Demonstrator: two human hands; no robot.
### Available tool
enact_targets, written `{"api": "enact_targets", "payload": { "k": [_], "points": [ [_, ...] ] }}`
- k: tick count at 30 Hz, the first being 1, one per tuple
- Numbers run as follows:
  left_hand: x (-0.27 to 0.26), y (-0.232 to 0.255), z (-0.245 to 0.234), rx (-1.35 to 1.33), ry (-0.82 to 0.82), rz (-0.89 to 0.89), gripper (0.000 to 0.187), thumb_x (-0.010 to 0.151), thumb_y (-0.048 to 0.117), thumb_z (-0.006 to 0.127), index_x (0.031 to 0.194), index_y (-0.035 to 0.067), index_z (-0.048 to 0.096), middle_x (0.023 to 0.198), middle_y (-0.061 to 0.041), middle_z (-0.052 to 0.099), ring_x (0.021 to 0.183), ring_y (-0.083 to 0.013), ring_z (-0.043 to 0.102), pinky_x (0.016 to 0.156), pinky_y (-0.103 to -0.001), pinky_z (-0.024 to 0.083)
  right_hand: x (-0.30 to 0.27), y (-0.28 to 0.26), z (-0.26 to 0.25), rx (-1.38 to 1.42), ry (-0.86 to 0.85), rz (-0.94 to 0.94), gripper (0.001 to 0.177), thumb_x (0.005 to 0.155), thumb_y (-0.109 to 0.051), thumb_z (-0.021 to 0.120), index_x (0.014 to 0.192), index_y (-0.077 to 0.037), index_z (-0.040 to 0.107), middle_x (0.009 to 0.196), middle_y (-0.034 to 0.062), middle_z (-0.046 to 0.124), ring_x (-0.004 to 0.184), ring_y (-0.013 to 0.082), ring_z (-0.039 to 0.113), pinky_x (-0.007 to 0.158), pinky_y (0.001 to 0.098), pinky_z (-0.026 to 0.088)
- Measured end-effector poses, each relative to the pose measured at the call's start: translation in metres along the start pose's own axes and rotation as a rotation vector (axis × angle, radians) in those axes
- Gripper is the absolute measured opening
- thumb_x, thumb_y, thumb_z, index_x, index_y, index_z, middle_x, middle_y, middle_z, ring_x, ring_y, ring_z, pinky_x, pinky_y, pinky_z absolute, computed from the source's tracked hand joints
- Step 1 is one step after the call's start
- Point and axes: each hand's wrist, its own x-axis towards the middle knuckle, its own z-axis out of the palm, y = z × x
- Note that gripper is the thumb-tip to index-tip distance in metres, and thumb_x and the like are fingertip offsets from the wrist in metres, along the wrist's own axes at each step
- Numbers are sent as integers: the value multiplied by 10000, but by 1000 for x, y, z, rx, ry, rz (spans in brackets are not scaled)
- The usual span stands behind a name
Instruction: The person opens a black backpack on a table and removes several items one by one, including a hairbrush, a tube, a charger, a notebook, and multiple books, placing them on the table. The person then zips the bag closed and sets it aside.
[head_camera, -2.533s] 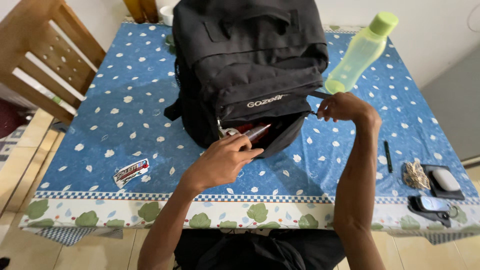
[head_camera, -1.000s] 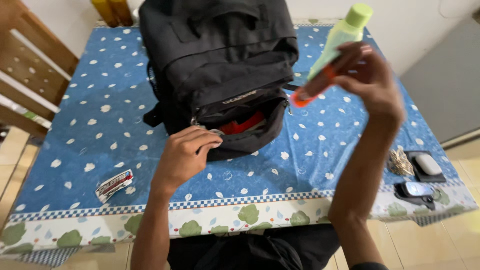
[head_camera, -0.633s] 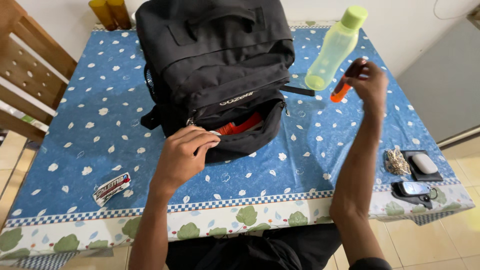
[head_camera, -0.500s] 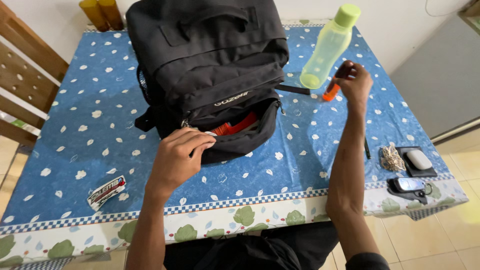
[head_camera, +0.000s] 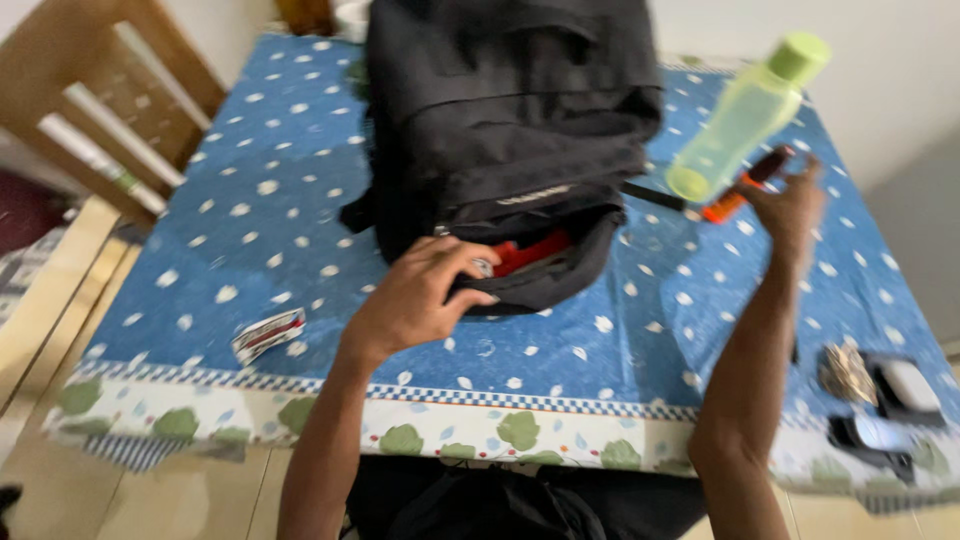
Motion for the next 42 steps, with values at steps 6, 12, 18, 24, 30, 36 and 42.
{"api": "enact_targets", "payload": {
  "k": [6, 12, 18, 24, 30, 36, 42],
  "points": [
    [-6, -10, 5, -5, -144, 53, 335, 831, 219, 810, 1135, 90, 758, 1101, -39, 717, 1110, -239, 608, 1036, -411, 455, -21, -137, -107, -190, -4, -29, 488, 884, -163, 802, 1301, 30, 638, 979, 168, 774, 824, 300, 726, 742, 412, 569],
    [-12, -20, 11, 0, -332, 163, 320, 820, 74, 739, 1127, 134, 807, 1106, -37, 698, 1142, -234, 600, 1041, -393, 445, -96, -295, -111, 635, -855, -521, 514, 790, 143, 487, 1211, -73, 687, 1208, 73, 749, 1117, 145, 744, 929, 299, 629],
    [-16, -28, -1, -213, -488, 80, 430, 754, -42, 671, 1109, 156, 810, 1132, 19, 779, 1087, -189, 655, 1053, -352, 501, -155, -333, -13, -326, -1003, -722, 291, 916, -172, 632, 1182, -148, 750, 1054, 157, 759, 1007, 326, 726, 877, 434, 570],
    [-18, -29, -4, -274, -545, 127, 303, 734, -13, 722, 972, 148, 818, 1128, -7, 781, 1108, -205, 651, 1019, -382, 477, -165, -317, 6, -559, -919, -780, 296, 849, -329, 738, 1103, -177, 755, 1076, 109, 746, 1021, 300, 721, 831, 440, 578],
    [-17, -27, -3, -286, -515, 131, 231, 782, 6, 724, 955, 137, 806, 1165, -17, 775, 1119, -210, 643, 1037, -383, 477, -160, -314, 2, -700, -1116, -605, 396, 816, -222, 755, 1209, -263, 730, 1189, 48, 742, 1132, 252, 706, 911, 435, 556],
    [-16, -23, -7, -277, -542, 122, 268, 790, 57, 752, 1041, 139, 799, 1176, -20, 760, 1139, -209, 638, 1071, -391, 448, -155, -302, 5, -597, -1088, -760, 380, 849, -191, 704, 1226, -234, 734, 1192, 84, 741, 1155, 257, 692, 950, 404, 546],
    [-14, -16, -13, -259, -515, 130, 326, 809, 97, 767, 1134, 125, 767, 1214, -9, 755, 1148, -215, 623, 1092, -398, 432, -132, -316, -21, -305, -1234, -682, 539, 781, -304, 782, 1304, -232, 676, 1188, 93, 748, 1103, 282, 703, 992, 387, 537]
  ]
}}
